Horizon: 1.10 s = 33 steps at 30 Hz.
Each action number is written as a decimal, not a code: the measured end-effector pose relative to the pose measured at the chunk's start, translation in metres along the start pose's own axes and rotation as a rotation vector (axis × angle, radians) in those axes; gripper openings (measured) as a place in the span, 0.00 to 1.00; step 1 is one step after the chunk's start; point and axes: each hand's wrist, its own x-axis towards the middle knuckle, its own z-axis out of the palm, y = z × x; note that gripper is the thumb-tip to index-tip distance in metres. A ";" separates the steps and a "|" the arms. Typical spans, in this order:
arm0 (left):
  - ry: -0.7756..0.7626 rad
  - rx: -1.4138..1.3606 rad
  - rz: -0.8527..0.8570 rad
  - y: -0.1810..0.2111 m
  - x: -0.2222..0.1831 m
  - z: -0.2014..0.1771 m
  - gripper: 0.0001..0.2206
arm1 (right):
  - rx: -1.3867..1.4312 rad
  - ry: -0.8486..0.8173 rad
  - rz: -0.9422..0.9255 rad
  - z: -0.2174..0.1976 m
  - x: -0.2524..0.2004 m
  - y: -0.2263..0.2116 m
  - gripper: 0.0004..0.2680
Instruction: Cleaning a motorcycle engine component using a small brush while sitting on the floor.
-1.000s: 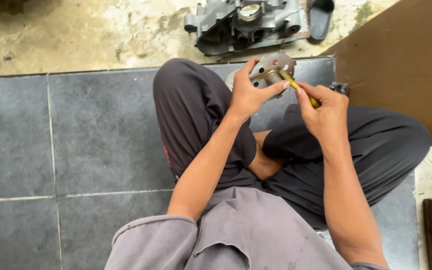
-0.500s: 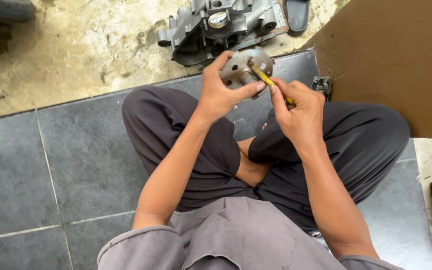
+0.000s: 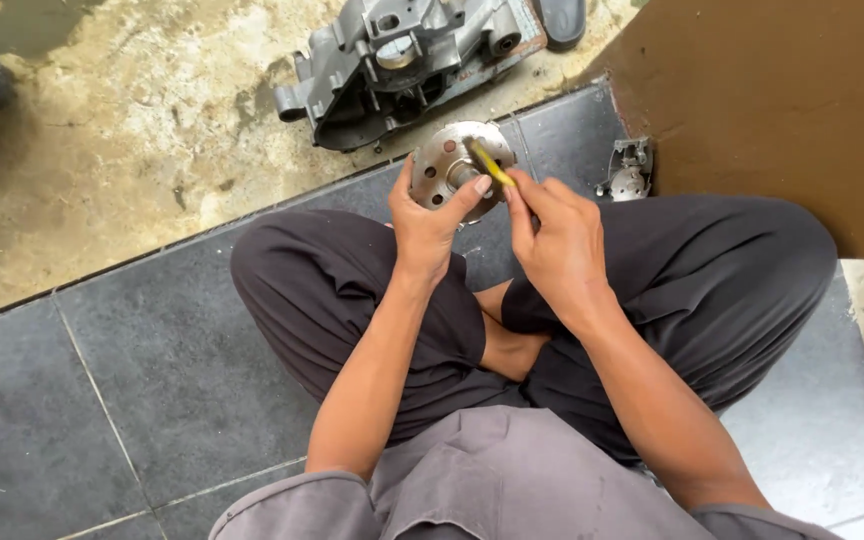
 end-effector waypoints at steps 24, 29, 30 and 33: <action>0.350 -0.253 -0.138 -0.046 0.021 -0.029 0.21 | -0.127 -0.110 0.218 0.066 -0.011 -0.027 0.11; 0.404 -0.292 -0.139 -0.044 0.026 -0.040 0.21 | -0.101 -0.250 0.275 0.069 -0.030 -0.046 0.11; 0.398 -0.298 -0.140 -0.043 0.029 -0.039 0.21 | -0.108 -0.246 0.273 0.067 -0.027 -0.045 0.11; 0.399 -0.328 -0.145 -0.040 0.029 -0.039 0.20 | -0.140 -0.208 0.279 0.060 -0.025 -0.045 0.11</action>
